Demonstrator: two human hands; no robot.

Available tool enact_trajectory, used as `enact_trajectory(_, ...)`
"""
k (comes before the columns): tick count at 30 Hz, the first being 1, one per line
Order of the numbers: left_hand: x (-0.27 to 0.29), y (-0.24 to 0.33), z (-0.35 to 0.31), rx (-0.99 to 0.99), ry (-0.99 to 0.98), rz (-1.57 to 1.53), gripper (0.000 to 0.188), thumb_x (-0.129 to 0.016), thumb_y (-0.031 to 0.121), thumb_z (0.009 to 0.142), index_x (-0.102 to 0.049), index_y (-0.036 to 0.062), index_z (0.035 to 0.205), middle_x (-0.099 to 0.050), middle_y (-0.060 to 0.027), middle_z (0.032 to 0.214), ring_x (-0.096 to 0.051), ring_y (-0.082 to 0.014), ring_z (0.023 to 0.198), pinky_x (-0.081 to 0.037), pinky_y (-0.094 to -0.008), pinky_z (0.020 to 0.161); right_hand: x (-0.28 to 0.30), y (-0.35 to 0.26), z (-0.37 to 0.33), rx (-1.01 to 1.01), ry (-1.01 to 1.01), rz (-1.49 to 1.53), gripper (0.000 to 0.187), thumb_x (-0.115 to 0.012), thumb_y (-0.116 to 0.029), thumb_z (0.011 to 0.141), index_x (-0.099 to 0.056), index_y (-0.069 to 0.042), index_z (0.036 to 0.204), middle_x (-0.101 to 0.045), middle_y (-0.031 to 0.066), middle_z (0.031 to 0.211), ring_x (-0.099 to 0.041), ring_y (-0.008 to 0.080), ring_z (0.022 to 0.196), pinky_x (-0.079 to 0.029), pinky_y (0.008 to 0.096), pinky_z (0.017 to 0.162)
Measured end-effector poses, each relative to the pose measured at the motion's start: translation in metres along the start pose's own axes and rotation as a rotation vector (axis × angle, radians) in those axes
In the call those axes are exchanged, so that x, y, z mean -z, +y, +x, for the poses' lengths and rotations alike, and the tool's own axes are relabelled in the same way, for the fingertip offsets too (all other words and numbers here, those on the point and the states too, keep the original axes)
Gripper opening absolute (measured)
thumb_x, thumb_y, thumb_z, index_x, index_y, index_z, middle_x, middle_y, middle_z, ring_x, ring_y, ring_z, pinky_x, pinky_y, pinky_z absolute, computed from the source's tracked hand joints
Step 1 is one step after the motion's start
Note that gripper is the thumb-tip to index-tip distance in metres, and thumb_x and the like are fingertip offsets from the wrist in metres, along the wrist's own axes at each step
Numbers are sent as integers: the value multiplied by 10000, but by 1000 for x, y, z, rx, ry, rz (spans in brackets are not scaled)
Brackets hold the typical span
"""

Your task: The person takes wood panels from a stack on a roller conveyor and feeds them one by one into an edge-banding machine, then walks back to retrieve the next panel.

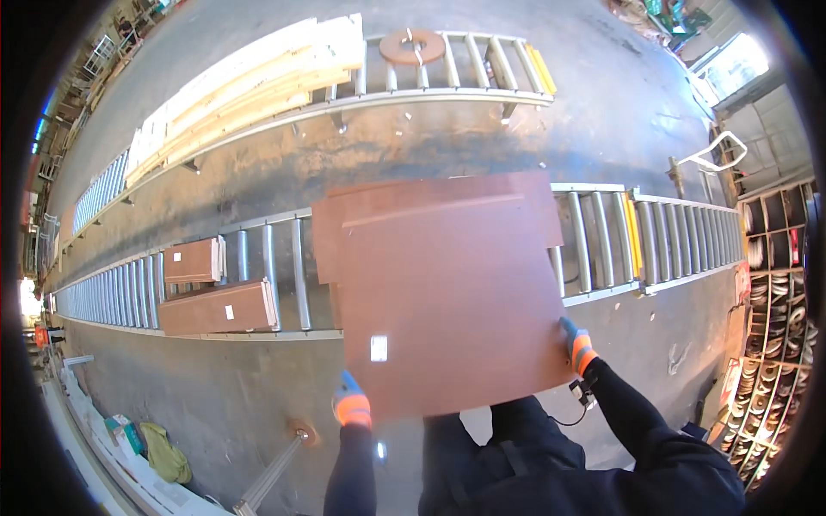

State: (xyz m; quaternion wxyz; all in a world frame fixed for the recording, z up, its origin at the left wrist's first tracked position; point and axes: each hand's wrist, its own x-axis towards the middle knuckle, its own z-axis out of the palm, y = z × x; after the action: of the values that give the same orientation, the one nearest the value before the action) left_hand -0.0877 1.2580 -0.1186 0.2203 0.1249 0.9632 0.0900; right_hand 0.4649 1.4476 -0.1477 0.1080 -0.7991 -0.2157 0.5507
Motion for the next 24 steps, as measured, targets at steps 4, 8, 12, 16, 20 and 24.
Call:
enact_trajectory(4,45,-198,-75,-327,154,100,567,-352,464,977,-640,-25,979,-653,-270,928,-618,-428,875,-484,-498,672,0,65,-72,766,-214,-1006,318,-503,-276,910,-528,-183,1213,-632,11,949,-632,222,837,-501,290,711)
enact_trajectory(8,60,-362,-181,-584,607,-125,491,-403,429,972,-643,3,1022,-695,-171,782,-647,-340,676,-500,-419,587,-32,82,-192,676,-192,-1372,418,-472,-229,922,-419,-243,1337,-634,56,1045,-644,226,934,-509,309,779)
enact_trajectory(12,77,-456,-326,-311,641,104,565,-415,491,962,-664,5,815,-644,-118,614,-575,-341,491,-441,-449,458,-23,159,-206,1556,-68,-1649,335,-642,-267,835,-567,-64,1091,-615,88,719,-662,235,728,-499,340,615)
enact_trajectory(16,111,-519,-507,26,520,-48,592,-382,510,968,-665,7,835,-635,-133,624,-588,-324,528,-454,-424,486,-22,201,-299,423,-353,-306,310,-638,-372,849,-619,-63,862,-519,6,616,-576,140,646,-454,321,589)
enact_trajectory(20,116,-606,-611,351,990,-848,548,-386,504,970,-632,31,1097,-669,-103,921,-619,-247,826,-488,-341,739,-48,262,-348,435,-765,183,395,-596,-428,876,-655,-47,957,-605,20,811,-563,161,757,-462,327,695)
enact_trajectory(24,186,-645,-668,196,976,-1720,543,-379,495,972,-579,64,1235,-618,-45,1139,-576,-203,1017,-446,-344,909,-80,283,-475,424,-1174,254,470,-482,-451,934,-577,-66,1185,-608,32,1112,-543,200,1048,-417,357,920)
